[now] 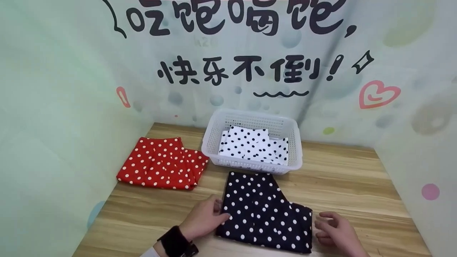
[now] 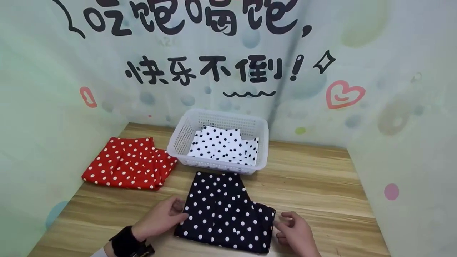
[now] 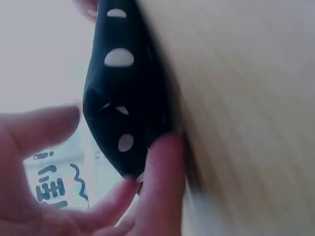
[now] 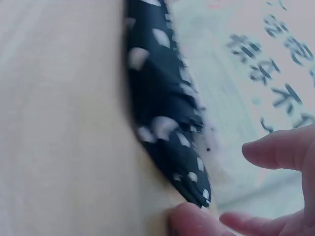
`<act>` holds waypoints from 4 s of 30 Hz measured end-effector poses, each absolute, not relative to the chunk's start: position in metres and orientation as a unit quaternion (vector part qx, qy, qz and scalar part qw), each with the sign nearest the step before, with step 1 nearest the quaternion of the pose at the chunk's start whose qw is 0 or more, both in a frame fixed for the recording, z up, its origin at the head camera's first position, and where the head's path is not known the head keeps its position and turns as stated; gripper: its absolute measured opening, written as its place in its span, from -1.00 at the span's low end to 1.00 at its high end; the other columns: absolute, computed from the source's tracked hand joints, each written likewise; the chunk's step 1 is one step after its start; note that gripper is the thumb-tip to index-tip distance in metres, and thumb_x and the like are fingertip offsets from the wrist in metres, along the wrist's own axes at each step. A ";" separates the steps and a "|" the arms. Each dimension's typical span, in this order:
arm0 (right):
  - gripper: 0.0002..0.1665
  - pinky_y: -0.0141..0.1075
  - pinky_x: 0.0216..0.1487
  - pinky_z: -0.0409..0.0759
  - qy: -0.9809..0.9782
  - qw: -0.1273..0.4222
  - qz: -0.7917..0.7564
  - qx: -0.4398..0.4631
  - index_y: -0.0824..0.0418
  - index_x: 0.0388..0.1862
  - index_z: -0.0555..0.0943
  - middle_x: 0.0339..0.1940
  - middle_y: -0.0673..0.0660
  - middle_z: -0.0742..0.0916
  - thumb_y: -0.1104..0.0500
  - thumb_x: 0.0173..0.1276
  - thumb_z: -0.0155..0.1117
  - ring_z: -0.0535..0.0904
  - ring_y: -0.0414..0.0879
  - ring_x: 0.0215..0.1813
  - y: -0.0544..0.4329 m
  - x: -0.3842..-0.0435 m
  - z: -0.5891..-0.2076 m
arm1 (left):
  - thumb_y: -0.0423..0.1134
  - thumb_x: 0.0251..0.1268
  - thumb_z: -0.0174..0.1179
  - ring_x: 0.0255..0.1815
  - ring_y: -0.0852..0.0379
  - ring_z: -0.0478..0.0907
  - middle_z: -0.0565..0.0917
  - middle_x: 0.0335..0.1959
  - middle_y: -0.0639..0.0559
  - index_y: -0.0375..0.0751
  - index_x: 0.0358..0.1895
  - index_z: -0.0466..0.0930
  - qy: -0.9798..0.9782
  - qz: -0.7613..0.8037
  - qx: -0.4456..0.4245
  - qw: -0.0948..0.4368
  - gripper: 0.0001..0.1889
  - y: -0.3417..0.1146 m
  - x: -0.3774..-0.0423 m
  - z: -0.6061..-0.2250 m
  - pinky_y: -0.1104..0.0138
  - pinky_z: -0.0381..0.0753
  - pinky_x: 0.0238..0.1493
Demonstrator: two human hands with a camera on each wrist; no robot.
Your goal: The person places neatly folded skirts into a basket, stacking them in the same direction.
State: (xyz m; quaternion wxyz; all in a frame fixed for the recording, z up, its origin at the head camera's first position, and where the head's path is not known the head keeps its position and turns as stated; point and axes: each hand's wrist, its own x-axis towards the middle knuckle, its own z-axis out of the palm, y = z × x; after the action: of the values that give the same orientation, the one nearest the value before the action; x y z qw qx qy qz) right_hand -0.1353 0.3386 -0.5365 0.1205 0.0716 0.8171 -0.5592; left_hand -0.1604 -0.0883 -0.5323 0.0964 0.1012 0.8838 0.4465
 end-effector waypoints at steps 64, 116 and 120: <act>-0.10 -0.25 0.09 0.75 0.782 -0.046 -0.619 0.052 0.18 0.59 0.30 0.41 0.38 0.61 0.35 0.33 0.48 0.64 0.13 0.27 0.265 -0.343 -0.447 | -0.35 0.53 0.21 0.37 -0.10 0.61 0.65 0.36 -0.22 -0.30 0.45 0.48 0.828 0.552 0.099 -0.013 -0.52 -0.054 -0.358 -0.450 0.12 0.58 0.46; -0.23 -0.20 0.12 0.81 0.681 0.185 -0.709 0.002 0.58 0.42 0.41 0.11 0.37 0.77 0.30 0.32 0.48 0.80 0.06 0.03 0.012 -0.248 -0.543 | -0.15 0.49 0.27 0.26 -0.33 0.50 0.53 0.31 -0.48 -0.46 0.52 0.24 0.906 0.361 -0.221 0.017 -0.29 -0.329 -0.279 -0.497 -0.08 0.67 0.24; -0.39 -0.17 0.17 0.79 0.646 0.201 -0.736 0.021 0.56 0.32 0.52 0.03 0.33 0.81 0.31 0.37 0.44 0.83 0.06 0.04 0.001 -0.260 -0.548 | -0.12 0.43 0.35 0.18 -0.29 0.56 0.59 0.23 -0.42 -0.44 0.43 0.31 0.903 0.369 -0.219 0.025 -0.32 -0.323 -0.285 -0.509 0.01 0.69 0.13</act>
State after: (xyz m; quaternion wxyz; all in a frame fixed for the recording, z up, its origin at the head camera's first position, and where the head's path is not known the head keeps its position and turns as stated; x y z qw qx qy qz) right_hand -0.2602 0.0014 -0.5476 0.2013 0.0205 0.6456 -0.7364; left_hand -0.2847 -0.3232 -0.5088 0.0252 -0.2186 0.9030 0.3689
